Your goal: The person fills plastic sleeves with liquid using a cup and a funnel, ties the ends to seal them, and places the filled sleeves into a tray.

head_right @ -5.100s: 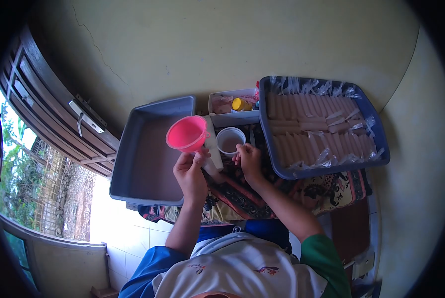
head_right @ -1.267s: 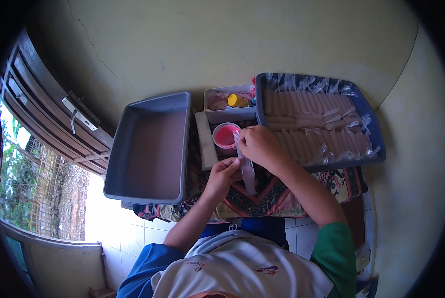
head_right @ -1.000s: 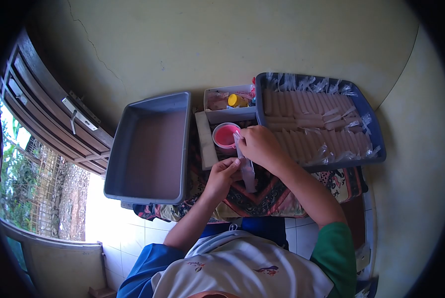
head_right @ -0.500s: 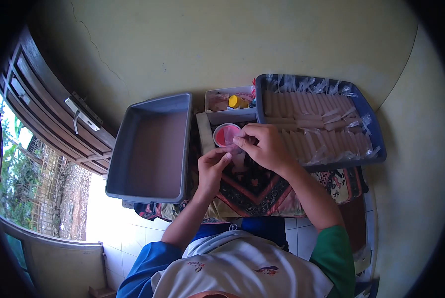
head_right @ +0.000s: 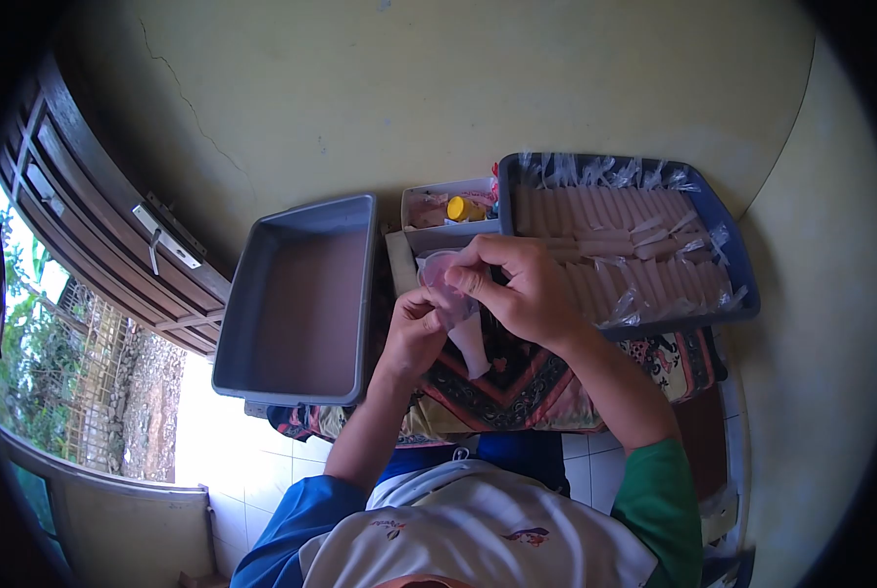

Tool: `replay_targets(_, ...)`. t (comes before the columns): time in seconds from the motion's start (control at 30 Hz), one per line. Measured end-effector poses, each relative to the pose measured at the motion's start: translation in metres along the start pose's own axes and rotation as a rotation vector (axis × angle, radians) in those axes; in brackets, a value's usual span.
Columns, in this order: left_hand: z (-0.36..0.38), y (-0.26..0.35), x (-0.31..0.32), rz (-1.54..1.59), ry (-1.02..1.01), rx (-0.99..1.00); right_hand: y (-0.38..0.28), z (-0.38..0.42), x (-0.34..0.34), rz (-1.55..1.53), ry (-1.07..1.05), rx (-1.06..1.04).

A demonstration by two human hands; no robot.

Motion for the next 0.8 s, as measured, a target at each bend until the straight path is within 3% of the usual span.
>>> replay_targets(0.43,0.004,0.004,0.008,-0.185,-0.116,-0.196,-0.004,0.010,0.005,-0.077,-0.050,-0.066)
replay_targets(0.6,0.004,0.017,0.032,-0.483,-0.063,-0.063,-0.002,0.011,0.006,-0.035,-0.036,-0.009)
replay_targets(0.8,0.007,0.024,0.038,-0.643,-0.097,-0.065,0.005,0.015,0.003,-0.128,0.015,0.030)
Point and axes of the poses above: each hand's wrist, its own z-axis away from the middle knuckle, its own x-axis out of the palm, y = z × x, the point moved 3 cm from there along -z, towards the middle knuckle, and after that the axes turned 5 degrees about z, right-handed, at the moved point
